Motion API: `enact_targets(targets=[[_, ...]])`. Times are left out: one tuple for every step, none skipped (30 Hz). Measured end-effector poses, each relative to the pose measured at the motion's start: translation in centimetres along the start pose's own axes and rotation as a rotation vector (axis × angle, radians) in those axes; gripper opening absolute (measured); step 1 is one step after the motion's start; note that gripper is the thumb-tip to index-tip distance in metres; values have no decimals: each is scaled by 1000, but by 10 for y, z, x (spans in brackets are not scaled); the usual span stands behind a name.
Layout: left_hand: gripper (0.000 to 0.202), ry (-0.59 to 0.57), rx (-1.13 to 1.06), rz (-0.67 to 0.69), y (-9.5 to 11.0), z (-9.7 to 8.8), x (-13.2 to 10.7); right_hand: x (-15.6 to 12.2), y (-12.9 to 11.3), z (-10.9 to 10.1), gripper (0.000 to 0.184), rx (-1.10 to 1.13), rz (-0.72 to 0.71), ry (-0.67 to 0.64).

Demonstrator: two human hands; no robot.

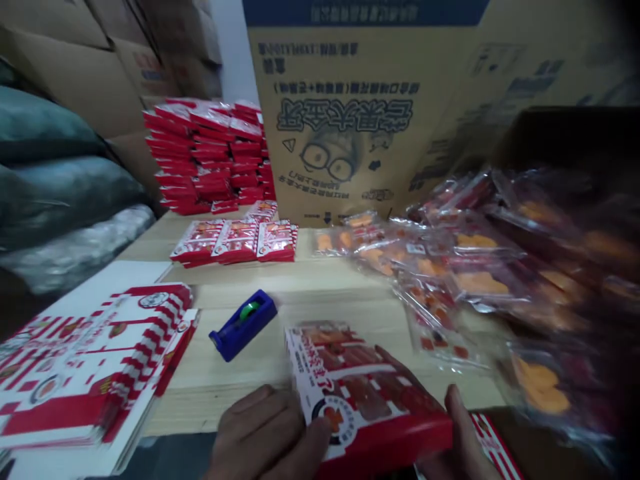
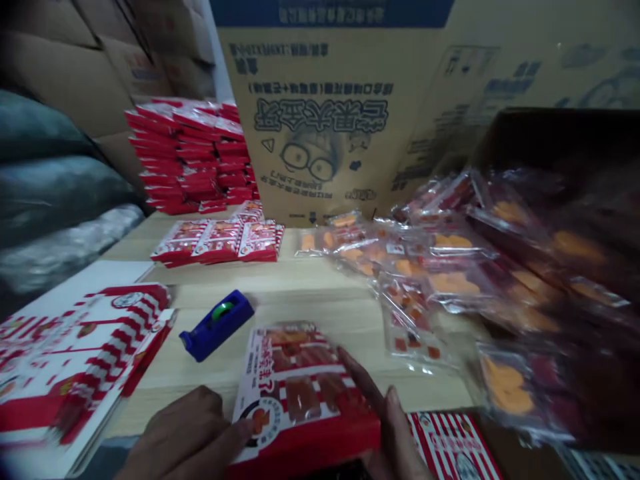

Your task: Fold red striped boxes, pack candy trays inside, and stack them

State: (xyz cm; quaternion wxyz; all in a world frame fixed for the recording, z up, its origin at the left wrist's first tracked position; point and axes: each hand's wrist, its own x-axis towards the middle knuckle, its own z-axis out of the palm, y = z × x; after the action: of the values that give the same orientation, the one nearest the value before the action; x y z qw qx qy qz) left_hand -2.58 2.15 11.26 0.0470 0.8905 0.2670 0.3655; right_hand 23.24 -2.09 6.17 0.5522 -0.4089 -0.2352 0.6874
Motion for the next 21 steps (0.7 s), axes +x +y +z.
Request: enact_targets(targets=[[73, 0, 62, 42, -8, 3, 3, 14, -6, 7, 63, 8, 22, -48], [76, -10, 111, 83, -18, 6, 6, 31, -13, 14, 57, -13, 34, -98], [77, -17, 143, 118, -29, 9, 9, 50, -19, 22, 48, -54, 35, -135], [77, -15, 173, 115, -41, 11, 10, 72, -25, 30, 40, -99, -4, -149], [74, -4, 202, 73, -54, 12, 11, 95, -30, 39, 38, -135, -57, -156], [70, 14, 229, 1, -66, 10, 11, 119, -33, 49, 38, -149, -94, -172], [66, 33, 258, -90, -77, 7, 9, 144, -35, 59, 39, -143, -123, -184], [62, 60, 292, -180, -87, 2, 6, 169, -35, 70, 40, -137, -147, -189], [59, 90, 337, -267, -96, -6, 0, 193, -34, 82, 42, -137, -181, -178], [56, 118, 395, -346, -104, -15, -8, 217, -31, 94, 41, -136, -223, -139], [53, 142, 470, -421, -112, -25, -18, 239, -28, 106, 39, -135, -231, -126], [50, 158, 560, -495, -118, -36, -32, 261, -24, 118, 36, -136, -231, -131], [50, 163, 656, -571, -125, -47, -49, 282, -19, 129, 33, -140, -230, -131], [51, 156, 750, -650, -131, -58, -67, 303, -15, 140, 31, -149, -228, -125], [57, 135, 832, -737, -138, -68, -88, 322, -11, 150, 29, -161, -230, -113], [64, 106, 891, -832, -144, -77, -109, 339, -7, 159, 28, -176, -237, -93], [72, 65, 921, -933, -150, -84, -129, 354, -5, 166, 26, -194, -249, -68], [80, 17, 922, -1031, -155, -90, -148, 365, -3, 171, 25, -215, -266, -41], [85, -37, 901, -1112, -159, -93, -163, 370, -2, 174, 25, -238, -289, -18], [88, -85, 867, -1171, -161, -95, -174, 369, -1, 176, 25, -265, -317, -3], [87, -119, 830, -1207, -161, -96, -179, 360, 0, 176, 26, -290, -340, 0]])
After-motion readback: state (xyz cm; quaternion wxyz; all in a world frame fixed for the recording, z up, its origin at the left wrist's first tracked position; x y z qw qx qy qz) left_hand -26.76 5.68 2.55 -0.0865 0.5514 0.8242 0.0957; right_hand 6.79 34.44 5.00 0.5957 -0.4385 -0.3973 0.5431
